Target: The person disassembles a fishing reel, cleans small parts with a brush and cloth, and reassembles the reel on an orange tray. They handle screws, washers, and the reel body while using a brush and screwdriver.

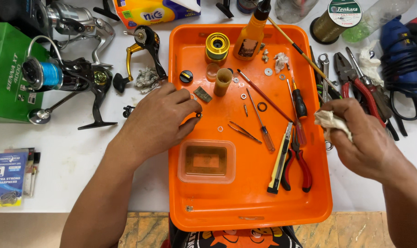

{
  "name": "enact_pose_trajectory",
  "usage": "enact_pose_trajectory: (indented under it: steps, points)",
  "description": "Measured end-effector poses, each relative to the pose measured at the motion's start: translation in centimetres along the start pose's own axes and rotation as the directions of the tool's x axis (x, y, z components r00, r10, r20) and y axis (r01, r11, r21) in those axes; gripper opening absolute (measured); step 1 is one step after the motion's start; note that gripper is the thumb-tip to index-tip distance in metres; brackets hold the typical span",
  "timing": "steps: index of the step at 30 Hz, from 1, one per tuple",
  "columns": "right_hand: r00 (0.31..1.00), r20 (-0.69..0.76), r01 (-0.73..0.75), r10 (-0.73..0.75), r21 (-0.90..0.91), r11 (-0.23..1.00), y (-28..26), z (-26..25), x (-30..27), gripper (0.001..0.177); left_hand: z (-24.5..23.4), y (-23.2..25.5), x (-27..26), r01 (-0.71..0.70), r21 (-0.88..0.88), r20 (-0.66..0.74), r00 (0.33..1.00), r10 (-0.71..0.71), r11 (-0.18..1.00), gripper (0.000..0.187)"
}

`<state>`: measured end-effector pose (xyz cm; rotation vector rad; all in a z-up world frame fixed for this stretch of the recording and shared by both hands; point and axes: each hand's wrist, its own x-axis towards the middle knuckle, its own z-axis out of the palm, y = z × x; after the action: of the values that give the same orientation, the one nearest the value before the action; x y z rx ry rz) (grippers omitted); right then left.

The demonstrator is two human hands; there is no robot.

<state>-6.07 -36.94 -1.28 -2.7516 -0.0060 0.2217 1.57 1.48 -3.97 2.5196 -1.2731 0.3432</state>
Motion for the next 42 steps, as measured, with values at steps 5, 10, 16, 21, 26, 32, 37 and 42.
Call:
enact_pose_trajectory:
  steps: [5, 10, 16, 21, 26, 32, 37, 42]
  points:
    - [0.99, -0.114, 0.093, -0.083, 0.083, 0.992, -0.7, 0.0, 0.9, 0.031, -1.4, -0.1, -0.2, 0.054, -0.047, -0.005, 0.999, -0.054, 0.997, 0.013]
    - [0.901, -0.333, 0.31, -0.278, 0.046, 0.95, -1.6, 0.3, 1.3, 0.047, -2.4, -0.3, -0.2, 0.047, -0.082, -0.049, 0.997, -0.051, 0.996, 0.014]
    - [0.829, -0.488, 0.362, -0.275, 0.091, 0.928, -1.4, 1.3, 2.0, 0.056, -2.7, -0.3, -0.2, 0.07, -0.089, -0.06, 0.995, -0.076, 0.994, 0.011]
    - [0.898, -0.028, 0.435, -0.438, -0.089, 0.896, 0.0, 2.8, 2.3, 0.032, -3.1, -0.4, -0.4, 0.091, -0.089, -0.045, 0.994, -0.095, 0.992, 0.012]
    - [0.817, 0.391, 0.508, -0.424, -0.142, 0.849, -2.1, 2.9, 0.7, 0.034, -2.9, -0.5, -0.4, 0.086, -0.102, -0.06, 0.994, -0.092, 0.991, 0.012]
    - [0.722, 0.314, 0.667, -0.616, -0.083, 0.74, -3.6, 1.6, 0.3, 0.026, -2.4, -0.2, -0.2, 0.063, -0.113, -0.048, 0.996, -0.069, 0.992, 0.011]
    - [0.816, 0.166, 0.575, -0.554, -0.34, 0.744, -3.1, 0.2, 5.1, 0.034, -1.8, 0.0, 0.0, 0.014, -0.118, -0.073, 0.997, -0.022, 0.993, 0.008]
    - [0.702, -0.078, 0.325, -0.708, -0.849, 0.416, -1.2, 1.7, 13.1, 0.026, -1.5, 0.1, 0.0, 0.025, -0.128, -0.057, 0.998, -0.032, 0.991, 0.008]
